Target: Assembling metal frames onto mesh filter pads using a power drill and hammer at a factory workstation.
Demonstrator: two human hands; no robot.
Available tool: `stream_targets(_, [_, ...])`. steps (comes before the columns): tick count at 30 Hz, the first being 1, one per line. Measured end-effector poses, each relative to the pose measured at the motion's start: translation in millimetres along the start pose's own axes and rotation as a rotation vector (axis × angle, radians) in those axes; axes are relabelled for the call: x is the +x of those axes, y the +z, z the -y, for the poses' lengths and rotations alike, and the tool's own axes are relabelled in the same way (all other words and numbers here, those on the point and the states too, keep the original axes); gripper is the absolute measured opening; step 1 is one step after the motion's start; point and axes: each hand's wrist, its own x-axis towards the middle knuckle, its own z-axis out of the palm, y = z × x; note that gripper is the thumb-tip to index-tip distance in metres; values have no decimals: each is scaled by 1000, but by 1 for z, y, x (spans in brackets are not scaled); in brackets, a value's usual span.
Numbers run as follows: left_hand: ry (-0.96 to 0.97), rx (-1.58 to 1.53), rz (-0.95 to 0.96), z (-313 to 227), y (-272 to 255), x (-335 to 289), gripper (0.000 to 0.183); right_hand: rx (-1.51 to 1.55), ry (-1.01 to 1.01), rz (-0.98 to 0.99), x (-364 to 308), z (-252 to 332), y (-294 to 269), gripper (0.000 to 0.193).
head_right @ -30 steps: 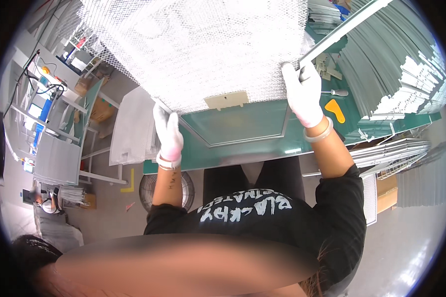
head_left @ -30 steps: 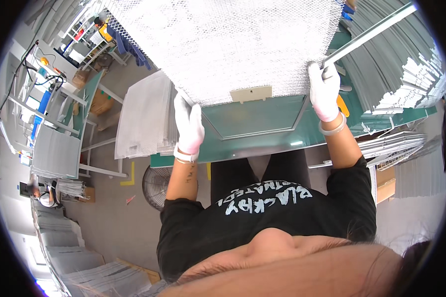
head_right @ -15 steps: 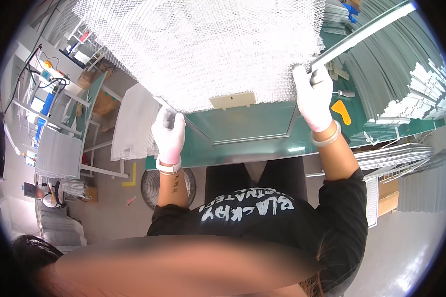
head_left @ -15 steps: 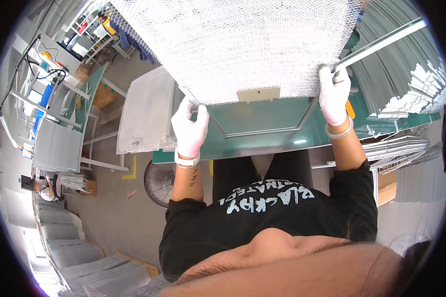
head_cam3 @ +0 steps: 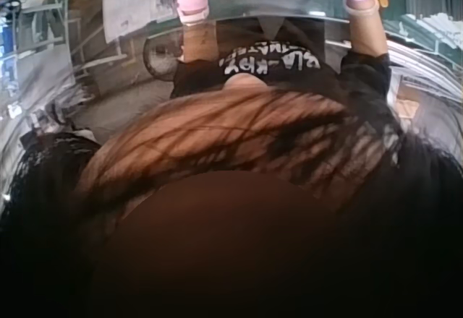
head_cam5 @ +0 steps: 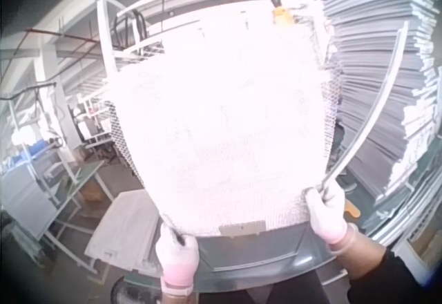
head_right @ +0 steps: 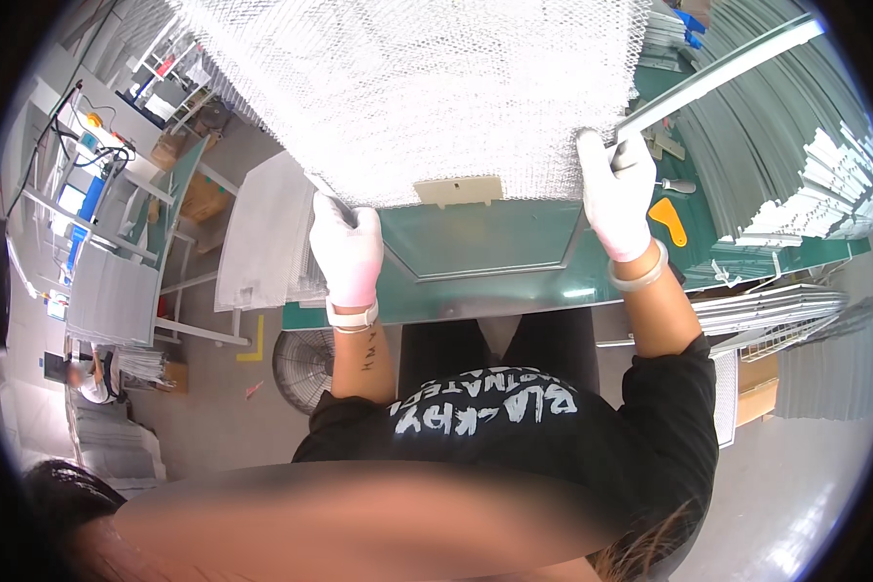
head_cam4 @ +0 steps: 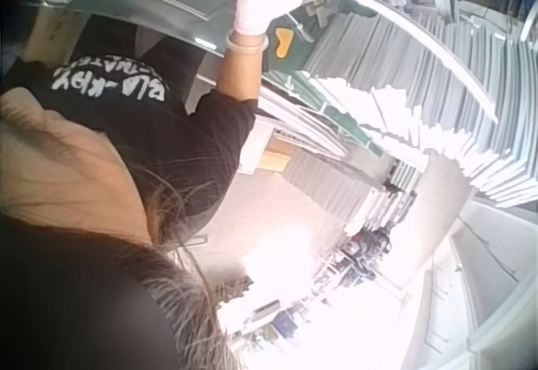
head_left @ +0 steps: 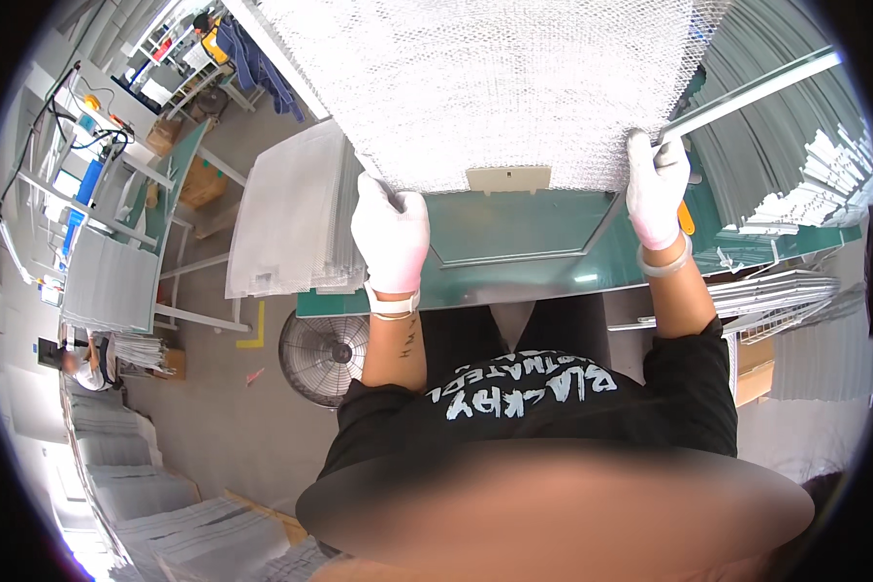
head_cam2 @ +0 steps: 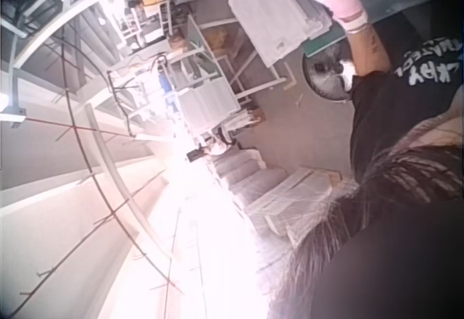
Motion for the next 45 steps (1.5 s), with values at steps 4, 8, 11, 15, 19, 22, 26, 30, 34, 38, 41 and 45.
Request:
stream_targets(4, [-3, -72, 217, 5, -13, 6, 17, -13, 48, -3, 3, 0, 2, 7])
stream_targets(8, [48, -199, 307, 19, -18, 7, 21, 41, 45, 2, 4, -3, 3, 7])
stream_targets(11, [44, -141, 371, 18, -24, 11, 20, 36, 79, -2, 6, -4, 3, 7])
stream_targets(15, [-11, -110, 403, 18, -28, 15, 23, 59, 64, 4, 5, -1, 5, 8])
stream_targets(19, [11, -149, 453, 18, -32, 18, 27, 37, 58, 4, 4, -1, 4, 11])
stream_targets(22, [37, -199, 477, 16, -37, 21, 25, 39, 61, 16, 4, -2, 1, 12])
stream_targets(26, [101, -168, 428, 24, -32, 20, 22, 41, 54, 19, 2, -5, -1, 11])
stream_targets(30, [104, 7, 337, 14, -26, 13, 16, 9, 66, -6, -1, -5, -1, 10])
stream_targets(34, [157, 163, 107, 6, -8, 7, 14, 45, 75, -1, -6, 4, 0, 9])
stream_targets(38, [99, 248, 25, 5, 0, 9, 15, 12, 40, -9, -8, 9, 3, 8])
stream_targets(41, [87, 73, 167, -2, -9, 10, 20, -11, 56, -15, -5, -2, -8, 8])
stream_targets(45, [212, -361, 532, 44, -46, 26, 21, -80, 88, 73, 0, -2, -15, 12])
